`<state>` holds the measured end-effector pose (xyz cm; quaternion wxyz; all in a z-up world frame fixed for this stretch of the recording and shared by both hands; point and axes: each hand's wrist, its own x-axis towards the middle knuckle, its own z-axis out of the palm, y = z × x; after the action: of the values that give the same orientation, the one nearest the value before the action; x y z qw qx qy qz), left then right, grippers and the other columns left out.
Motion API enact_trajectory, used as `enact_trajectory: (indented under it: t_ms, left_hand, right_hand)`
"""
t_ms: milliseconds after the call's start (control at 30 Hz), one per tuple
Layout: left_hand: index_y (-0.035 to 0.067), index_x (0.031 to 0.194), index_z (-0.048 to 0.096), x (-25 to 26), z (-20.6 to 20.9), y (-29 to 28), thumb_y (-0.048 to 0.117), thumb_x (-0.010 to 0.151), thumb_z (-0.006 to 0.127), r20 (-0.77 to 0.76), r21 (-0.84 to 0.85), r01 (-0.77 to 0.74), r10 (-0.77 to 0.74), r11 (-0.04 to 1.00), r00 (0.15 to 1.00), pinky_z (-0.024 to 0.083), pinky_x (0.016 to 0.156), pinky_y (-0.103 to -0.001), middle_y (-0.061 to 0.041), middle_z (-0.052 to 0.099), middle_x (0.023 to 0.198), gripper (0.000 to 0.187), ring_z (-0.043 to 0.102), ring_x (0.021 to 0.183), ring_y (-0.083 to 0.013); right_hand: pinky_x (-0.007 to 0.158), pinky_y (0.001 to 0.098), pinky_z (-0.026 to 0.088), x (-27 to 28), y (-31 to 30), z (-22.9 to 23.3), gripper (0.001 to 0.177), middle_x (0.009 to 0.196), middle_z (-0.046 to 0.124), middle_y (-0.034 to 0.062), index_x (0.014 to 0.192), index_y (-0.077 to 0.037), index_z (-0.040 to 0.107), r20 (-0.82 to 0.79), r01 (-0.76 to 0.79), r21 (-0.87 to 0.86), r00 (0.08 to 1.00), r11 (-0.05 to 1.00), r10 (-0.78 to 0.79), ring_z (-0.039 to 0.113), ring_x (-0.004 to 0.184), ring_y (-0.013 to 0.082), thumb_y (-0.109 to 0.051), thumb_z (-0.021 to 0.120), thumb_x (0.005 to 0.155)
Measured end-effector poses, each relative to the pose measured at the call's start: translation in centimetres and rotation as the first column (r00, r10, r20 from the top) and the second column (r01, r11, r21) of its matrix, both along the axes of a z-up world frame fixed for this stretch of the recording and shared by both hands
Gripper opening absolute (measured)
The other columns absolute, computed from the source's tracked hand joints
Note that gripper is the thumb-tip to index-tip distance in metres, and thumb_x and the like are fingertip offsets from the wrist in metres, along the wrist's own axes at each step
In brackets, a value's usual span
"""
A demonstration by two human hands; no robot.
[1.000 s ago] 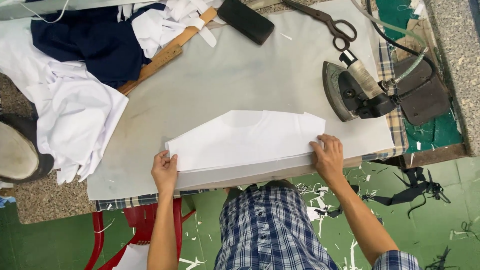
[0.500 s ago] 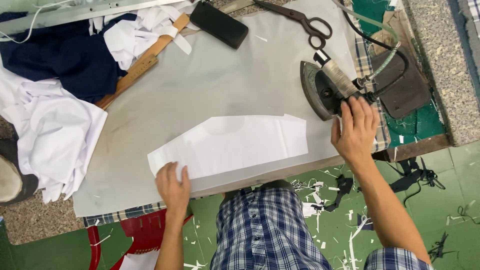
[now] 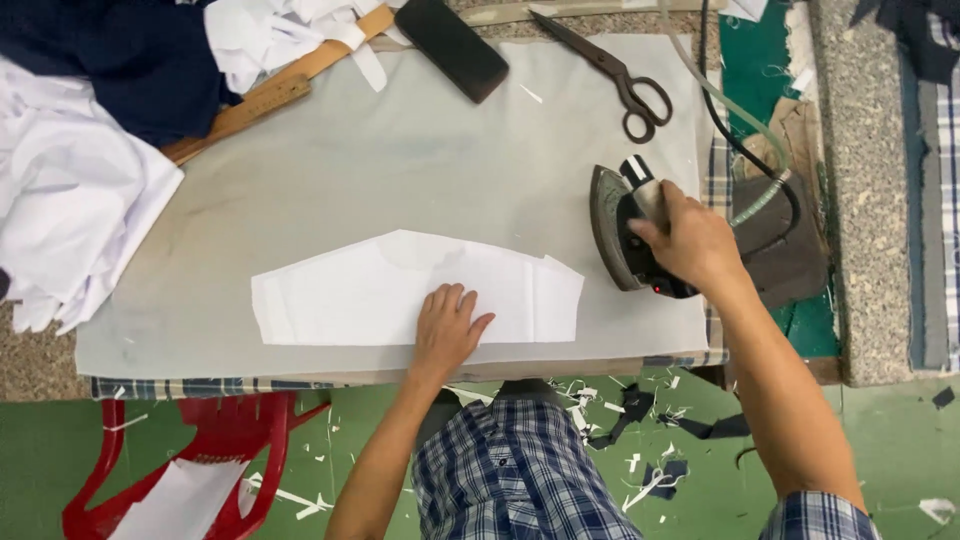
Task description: The person irons a white fabric piece on a work table, then uses shears to trim its edges. They repeat this process with a second white fabric piece, ironing it flat and cutting along the edges to shape it.
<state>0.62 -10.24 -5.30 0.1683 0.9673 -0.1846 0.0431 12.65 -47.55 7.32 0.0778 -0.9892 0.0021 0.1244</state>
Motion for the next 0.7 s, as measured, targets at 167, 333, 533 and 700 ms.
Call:
enact_trajectory:
  t_ms: [167, 333, 533, 700]
  left_hand:
    - [0.005, 0.137, 0.058, -3.1, 4.5, -0.1, 0.046, 0.101, 0.058, 0.051, -0.136, -0.042, 0.050, 0.990, 0.997, 0.034, 0.114, -0.052, -0.022, 0.052, 0.141, 0.054, 0.044, 0.139, -0.0374]
    - [0.011, 0.161, 0.018, -1.9, 3.1, 1.8, 0.060, 0.105, 0.013, -0.253, 0.083, -0.060, 0.080, 0.995, 0.964, 0.002, 0.127, -0.050, -0.013, 0.010, 0.170, 0.075, 0.005, 0.157, -0.0295]
    - [0.011, 0.161, 0.027, -0.8, 4.3, 7.9, 0.061, 0.105, 0.015, -0.371, -0.010, -0.174, 0.157, 0.985, 0.915, -0.001, 0.128, -0.054, -0.017, 0.020, 0.169, 0.076, 0.014, 0.158, -0.0305]
    - [0.021, 0.161, 0.028, -2.2, 6.6, 21.0, 0.060, 0.104, 0.027, -0.426, 0.127, -0.404, 0.418, 0.906, 0.802, 0.002, 0.126, -0.052, -0.013, 0.018, 0.170, 0.069, 0.012, 0.157, -0.0285]
  right_hand:
    - [0.091, 0.0584, 0.053, 1.3, 2.1, 0.2, 0.073, 0.126, 0.066, 0.0290, 0.149, -0.003, 0.052, -0.168, 0.187, 0.282, 0.975, 0.941, -0.143, 0.064, 0.115, 0.0467, -0.055, 0.065, 0.100]
    - [0.067, 0.0554, 0.055, -3.7, 10.4, 7.7, 0.064, 0.091, 0.074, 0.0316, 0.143, -0.002, 0.047, -0.297, 0.030, 0.056, 0.955, 0.998, -0.012, 0.072, 0.082, 0.0503, -0.050, 0.050, 0.101]
    - [0.083, 0.0511, 0.063, -8.3, 19.2, 0.7, 0.059, 0.100, 0.078, 0.0229, 0.131, -0.008, 0.058, -0.223, -0.302, 0.011, 0.929, 0.953, 0.297, 0.076, 0.097, 0.0400, -0.055, 0.057, 0.095]
    - [0.085, 0.0485, 0.063, -7.9, 31.5, 3.2, 0.055, 0.108, 0.078, 0.0188, 0.130, -0.007, 0.058, -0.248, -0.400, 0.051, 0.882, 0.915, 0.400, 0.076, 0.099, 0.0359, -0.050, 0.058, 0.097]
